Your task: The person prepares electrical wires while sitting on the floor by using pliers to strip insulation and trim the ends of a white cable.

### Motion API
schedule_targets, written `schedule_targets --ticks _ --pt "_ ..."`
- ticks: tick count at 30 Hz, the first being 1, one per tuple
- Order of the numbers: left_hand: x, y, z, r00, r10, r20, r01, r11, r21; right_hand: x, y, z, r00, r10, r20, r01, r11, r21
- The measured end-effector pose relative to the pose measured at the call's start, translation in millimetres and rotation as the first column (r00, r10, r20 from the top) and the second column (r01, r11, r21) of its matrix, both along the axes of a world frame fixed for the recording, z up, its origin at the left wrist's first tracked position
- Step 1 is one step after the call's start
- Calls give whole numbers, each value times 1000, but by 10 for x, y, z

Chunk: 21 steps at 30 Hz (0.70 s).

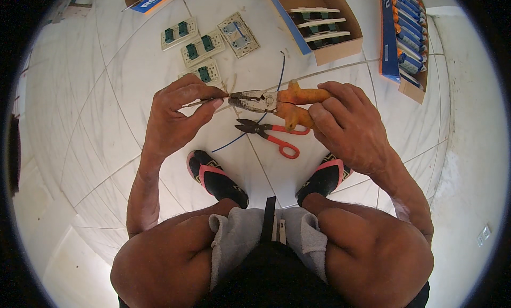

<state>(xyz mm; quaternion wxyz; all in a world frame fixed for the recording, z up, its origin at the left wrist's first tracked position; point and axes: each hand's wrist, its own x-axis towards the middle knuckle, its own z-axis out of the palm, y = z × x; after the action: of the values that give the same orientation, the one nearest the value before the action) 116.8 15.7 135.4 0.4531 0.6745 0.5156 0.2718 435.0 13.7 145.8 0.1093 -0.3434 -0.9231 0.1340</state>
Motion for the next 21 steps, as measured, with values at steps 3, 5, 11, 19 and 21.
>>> schedule_targets --ticks 3,5,11,19,21 --pt "-2 -3 12 1000 2 -2 -2 1000 3 6 -6 -10 1000 -1 -3 1 1000 3" --pt "-5 -8 5 1000 5 5 -5 1000 4 4 -6 -11 1000 -3 -9 3 1000 5" --pt "-27 -14 -2 1000 6 16 -6 1000 12 -11 -6 -22 1000 7 -16 -7 1000 19" --pt "-44 54 112 986 -125 -108 121 992 -38 -4 26 8 999 49 6 -50 997 57" --pt "-49 82 103 982 -165 -94 154 982 -113 28 14 -11 998 62 18 -63 996 61"
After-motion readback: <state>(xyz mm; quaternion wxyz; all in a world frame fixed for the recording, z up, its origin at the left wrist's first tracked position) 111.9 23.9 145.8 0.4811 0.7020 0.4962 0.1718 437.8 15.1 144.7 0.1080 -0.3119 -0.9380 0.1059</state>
